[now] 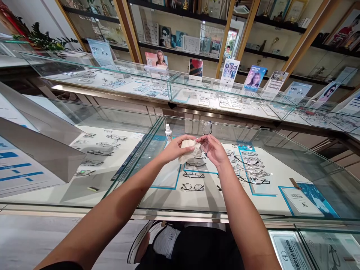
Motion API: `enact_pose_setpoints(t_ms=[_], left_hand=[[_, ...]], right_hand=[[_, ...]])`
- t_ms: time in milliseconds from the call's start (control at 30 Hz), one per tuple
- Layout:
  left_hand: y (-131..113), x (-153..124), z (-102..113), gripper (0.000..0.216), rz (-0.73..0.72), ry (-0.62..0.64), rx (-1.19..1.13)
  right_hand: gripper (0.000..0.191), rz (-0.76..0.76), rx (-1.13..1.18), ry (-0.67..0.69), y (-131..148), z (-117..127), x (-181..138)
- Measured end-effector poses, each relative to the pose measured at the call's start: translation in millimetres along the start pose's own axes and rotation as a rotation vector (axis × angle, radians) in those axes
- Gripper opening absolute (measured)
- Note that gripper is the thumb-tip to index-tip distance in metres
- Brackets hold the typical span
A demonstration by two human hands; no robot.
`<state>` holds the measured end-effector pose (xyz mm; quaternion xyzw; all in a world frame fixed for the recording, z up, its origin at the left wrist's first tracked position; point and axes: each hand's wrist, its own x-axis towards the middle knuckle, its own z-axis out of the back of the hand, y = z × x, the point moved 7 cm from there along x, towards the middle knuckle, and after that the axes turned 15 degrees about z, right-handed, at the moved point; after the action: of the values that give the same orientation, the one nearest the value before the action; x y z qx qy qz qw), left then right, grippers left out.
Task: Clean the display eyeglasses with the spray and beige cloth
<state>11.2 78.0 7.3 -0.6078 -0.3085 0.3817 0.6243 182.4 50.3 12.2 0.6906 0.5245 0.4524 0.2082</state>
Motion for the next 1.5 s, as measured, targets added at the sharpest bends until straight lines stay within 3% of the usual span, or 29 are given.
enact_pose_setpoints(t_ms=[133, 233, 333, 500, 733, 933, 1333, 1500], left_hand=[[3.4, 1.4, 5.6, 0.045, -0.042, -0.134, 0.206], [-5.0, -3.6, 12.6, 0.030, -0.182, -0.319, 0.357], [-14.9, -11.5, 18.8, 0.024, -0.293, -0.450, 0.353], [-10.6, -5.1, 17.2, 0.037, -0.170, -0.276, 0.030], [1.1, 2.7, 14.6, 0.051, -0.014, -0.153, -0.280], [-6.2, -1.5, 20.1, 0.056, -0.045, -0.204, -0.292], [-0.8, -0.5, 25.8, 0.054, 0.039, -0.269, -0.290], [-2.0, -0.4, 22.3, 0.055, 0.081, -0.208, -0.380]], right_hand=[[0.028, -0.005, -0.010, 0.000, 0.4, -0.5, -0.7], [0.028, -0.011, -0.031, 0.006, 1.2, -0.7, -1.3], [0.027, -0.015, -0.040, 0.013, 1.6, -0.2, -1.6], [0.031, -0.061, -0.035, 0.024, -1.0, 0.0, -2.6], [0.034, -0.138, -0.113, 0.083, -6.2, -5.2, -5.2], [0.033, -0.159, -0.150, 0.146, -7.7, -9.4, -7.3], [0.033, -0.148, -0.232, 0.157, -11.5, -2.8, -6.6], [0.033, -0.145, -0.225, 0.139, -11.0, 0.1, -5.3]])
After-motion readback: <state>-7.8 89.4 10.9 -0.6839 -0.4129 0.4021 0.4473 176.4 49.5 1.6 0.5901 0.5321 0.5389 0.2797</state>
